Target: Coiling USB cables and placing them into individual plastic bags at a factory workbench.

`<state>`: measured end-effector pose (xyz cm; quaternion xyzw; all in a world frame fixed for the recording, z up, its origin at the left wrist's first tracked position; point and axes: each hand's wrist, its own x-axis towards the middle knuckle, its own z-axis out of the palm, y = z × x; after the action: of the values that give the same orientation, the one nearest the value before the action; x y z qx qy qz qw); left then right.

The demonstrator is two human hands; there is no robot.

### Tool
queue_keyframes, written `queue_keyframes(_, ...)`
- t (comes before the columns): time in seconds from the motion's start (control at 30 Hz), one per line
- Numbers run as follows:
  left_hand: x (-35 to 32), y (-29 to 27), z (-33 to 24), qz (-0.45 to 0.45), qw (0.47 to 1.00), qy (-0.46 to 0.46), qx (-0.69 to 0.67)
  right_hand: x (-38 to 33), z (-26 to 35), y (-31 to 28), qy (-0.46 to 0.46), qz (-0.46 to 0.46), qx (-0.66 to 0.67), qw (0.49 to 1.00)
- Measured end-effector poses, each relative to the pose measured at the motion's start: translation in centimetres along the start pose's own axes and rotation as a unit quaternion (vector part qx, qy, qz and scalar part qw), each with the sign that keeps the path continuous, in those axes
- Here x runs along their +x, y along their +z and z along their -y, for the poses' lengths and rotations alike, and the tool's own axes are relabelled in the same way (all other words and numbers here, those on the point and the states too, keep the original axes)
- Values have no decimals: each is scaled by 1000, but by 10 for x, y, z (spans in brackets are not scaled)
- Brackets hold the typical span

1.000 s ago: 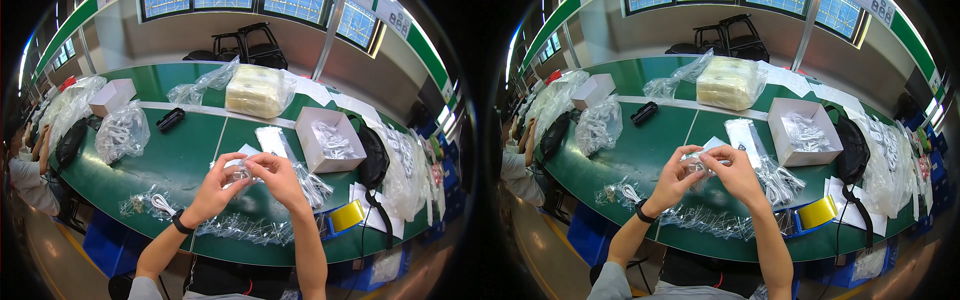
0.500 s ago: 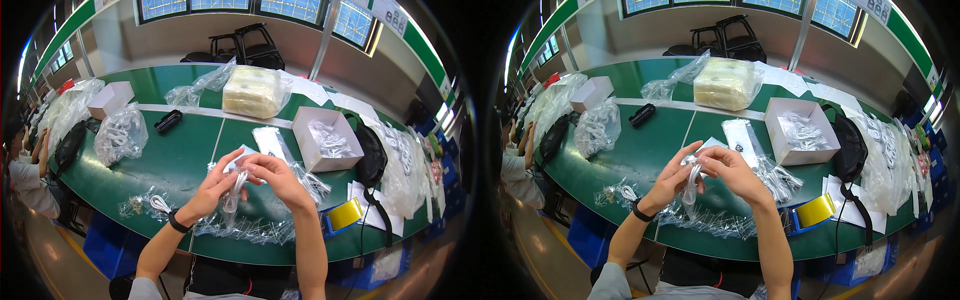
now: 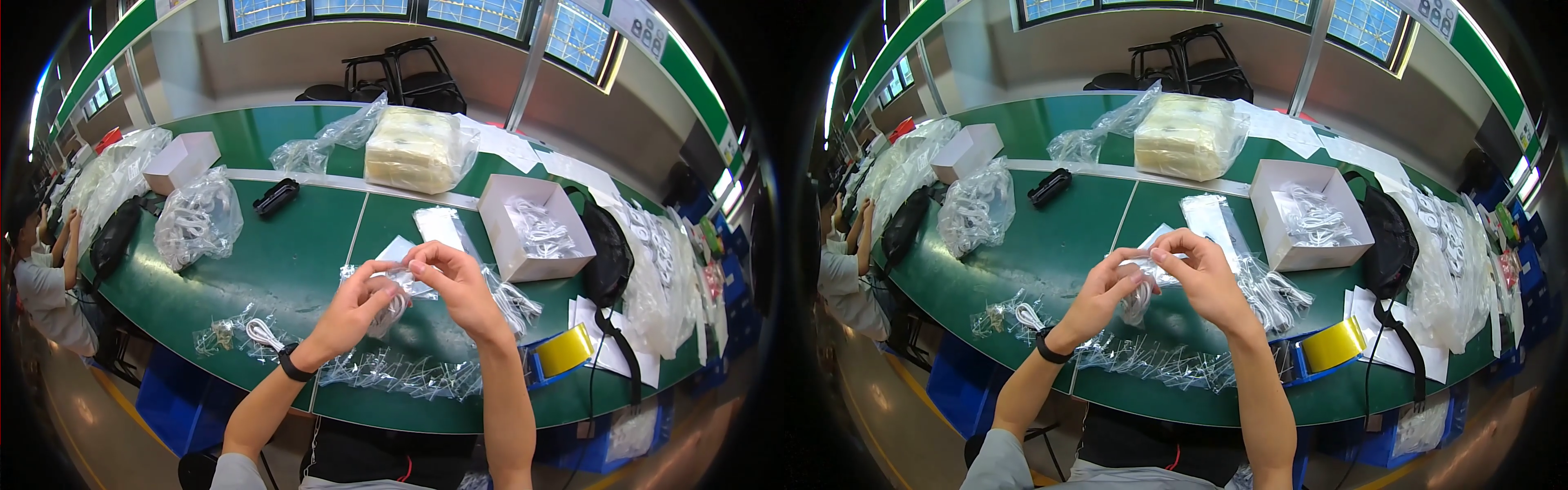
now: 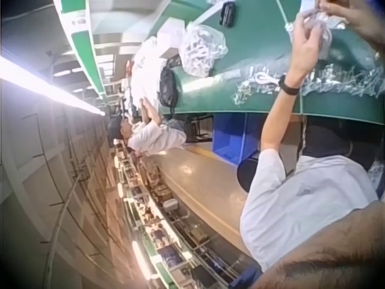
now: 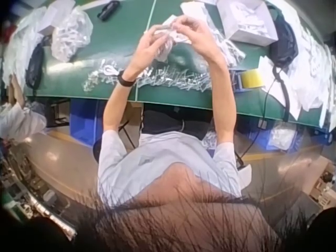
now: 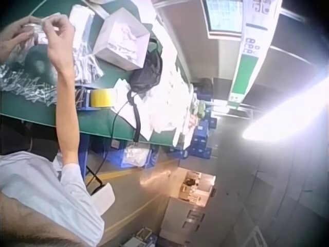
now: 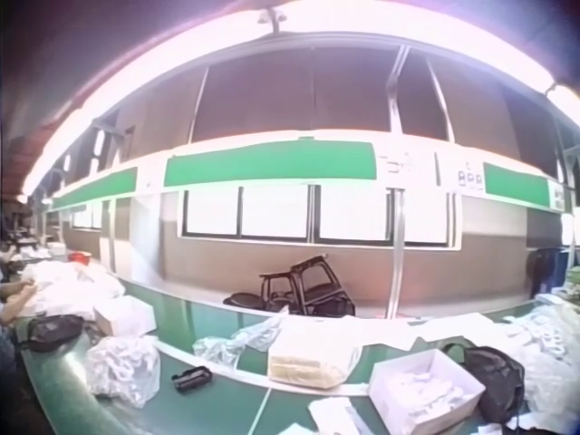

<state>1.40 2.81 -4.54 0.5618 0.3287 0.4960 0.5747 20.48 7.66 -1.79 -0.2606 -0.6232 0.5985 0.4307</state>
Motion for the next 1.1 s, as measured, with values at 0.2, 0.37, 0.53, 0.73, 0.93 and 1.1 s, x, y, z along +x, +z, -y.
queue_keyframes(0.2,4,-5,10,-107,994,-15,23,-3,13,19,22,-84,-216,973)
queue_keyframes(0.37,6,-12,15,-143,989,24,36,-3,0,28,-43,-70,-281,956)
queue_keyframes(0.53,4,-5,5,-153,988,25,14,-1,-4,26,-61,-118,-278,951)
queue_keyframes(0.73,3,3,-3,-103,982,62,144,0,-2,22,-106,-167,-245,949)
queue_keyframes(0.93,3,2,1,-114,978,62,162,-1,6,21,-80,-171,-168,967)
queue_keyframes(1.1,4,-4,5,-157,986,56,-28,-1,-4,23,-41,-99,-213,971)
